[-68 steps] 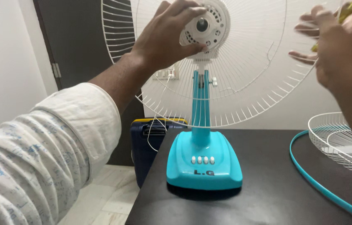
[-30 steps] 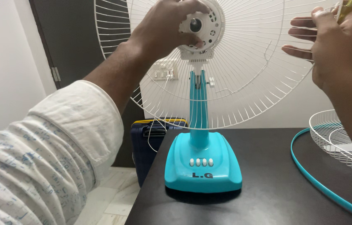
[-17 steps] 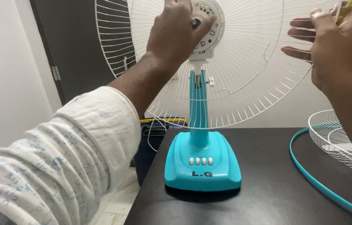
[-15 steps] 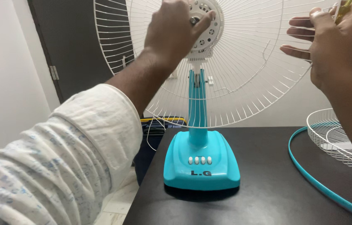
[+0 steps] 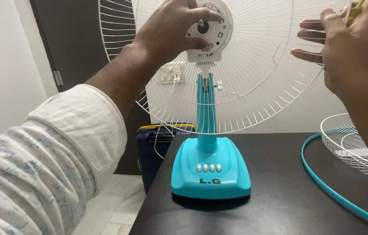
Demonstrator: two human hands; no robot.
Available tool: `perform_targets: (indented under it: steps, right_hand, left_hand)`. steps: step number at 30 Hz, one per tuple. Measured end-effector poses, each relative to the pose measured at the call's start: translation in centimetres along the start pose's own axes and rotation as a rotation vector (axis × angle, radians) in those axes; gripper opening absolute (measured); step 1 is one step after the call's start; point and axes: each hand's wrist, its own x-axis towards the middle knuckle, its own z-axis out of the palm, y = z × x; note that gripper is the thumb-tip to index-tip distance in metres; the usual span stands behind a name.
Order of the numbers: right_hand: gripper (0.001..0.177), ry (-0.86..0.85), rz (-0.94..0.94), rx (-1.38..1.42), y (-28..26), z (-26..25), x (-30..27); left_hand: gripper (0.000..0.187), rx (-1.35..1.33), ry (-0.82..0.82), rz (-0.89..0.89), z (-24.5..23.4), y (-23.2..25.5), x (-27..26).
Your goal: The person disassembles a teal LG table fan on a dark table. They remove the front grille, fan blades, and rear grille, then detach the motor head from the stand and unscrew the base.
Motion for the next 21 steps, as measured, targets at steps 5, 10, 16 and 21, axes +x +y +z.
perform_targets:
  steps: [5,10,16,21]
  right_hand:
    - [0.029,-0.017,-0.014,-0.05,-0.3,-0.1,-0.5]
    - [0.034,-0.041,0.0,-0.018,0.3,-0.6,-0.2]
    - [0.035,-0.062,0.018,0.007,-0.4,-0.5,-0.2]
    - [0.036,-0.069,0.006,-0.037,-1.0,-0.5,-0.3]
  left_hand:
    - [0.05,0.108,0.056,-0.051,0.5,0.4,0.2]
    - [0.059,0.105,-0.12,-0.401,1.7,1.0,1.8]
    - [0.061,0.106,-0.14,-0.429,1.0,1.4,1.6]
    - [0.053,0.061,-0.011,0.106,-1.5,0.7,0.2]
